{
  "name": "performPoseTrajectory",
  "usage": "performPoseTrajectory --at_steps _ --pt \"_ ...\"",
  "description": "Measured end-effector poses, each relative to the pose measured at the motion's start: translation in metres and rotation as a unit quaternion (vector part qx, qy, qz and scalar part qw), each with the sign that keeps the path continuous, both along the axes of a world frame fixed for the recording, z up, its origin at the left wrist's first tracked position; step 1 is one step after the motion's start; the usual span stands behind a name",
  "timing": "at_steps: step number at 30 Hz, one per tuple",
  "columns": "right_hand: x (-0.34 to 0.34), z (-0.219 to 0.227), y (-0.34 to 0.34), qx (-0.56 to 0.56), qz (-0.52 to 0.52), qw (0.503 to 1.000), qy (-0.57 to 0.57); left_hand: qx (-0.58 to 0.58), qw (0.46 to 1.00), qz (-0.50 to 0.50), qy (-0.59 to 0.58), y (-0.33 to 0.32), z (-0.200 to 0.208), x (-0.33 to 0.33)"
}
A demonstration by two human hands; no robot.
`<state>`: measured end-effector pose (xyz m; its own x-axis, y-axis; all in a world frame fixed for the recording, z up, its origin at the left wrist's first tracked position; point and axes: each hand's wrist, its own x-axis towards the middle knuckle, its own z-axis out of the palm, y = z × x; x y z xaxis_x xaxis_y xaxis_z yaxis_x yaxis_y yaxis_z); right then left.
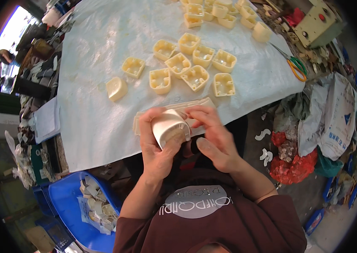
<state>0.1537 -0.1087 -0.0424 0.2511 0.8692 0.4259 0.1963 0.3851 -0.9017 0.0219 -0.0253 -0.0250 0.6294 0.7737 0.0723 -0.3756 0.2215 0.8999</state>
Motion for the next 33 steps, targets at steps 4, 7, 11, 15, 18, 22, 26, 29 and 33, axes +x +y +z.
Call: performPoseTrajectory --at_steps 4,7,11,15,18,22,26,29,33 --pt "-0.002 0.057 -0.010 0.055 0.171 0.980 0.083 0.323 0.940 0.086 0.069 0.025 -0.006 -0.022" --pt "-0.028 0.093 -0.011 0.128 0.319 0.908 0.239 0.408 0.899 0.123 0.102 0.036 -0.008 -0.043" --pt "-0.081 0.126 -0.015 0.196 0.438 0.714 0.510 0.382 0.900 0.173 0.120 0.041 -0.005 -0.069" --pt "-0.132 0.124 -0.036 0.230 0.413 0.635 0.611 0.136 0.982 0.116 -0.055 0.043 -0.004 -0.095" --pt "-0.107 0.111 -0.023 0.187 0.503 0.675 0.506 -0.065 0.970 0.046 -0.230 0.044 -0.008 -0.115" --pt "-0.060 0.128 0.014 0.102 0.589 0.734 0.322 -0.162 0.903 -0.027 -0.397 0.044 -0.016 -0.152" --pt "-0.061 0.087 0.007 0.157 0.314 0.864 0.361 -0.189 0.890 0.011 -0.416 0.041 -0.019 -0.184" --pt "-0.037 0.065 0.020 -0.036 0.064 0.996 -0.044 -0.126 0.933 0.316 -0.115 0.025 -0.026 -0.240" --pt "-0.007 0.016 0.047 -0.032 0.040 0.938 -0.343 0.015 0.651 0.606 0.456 -0.005 -0.087 -0.354"
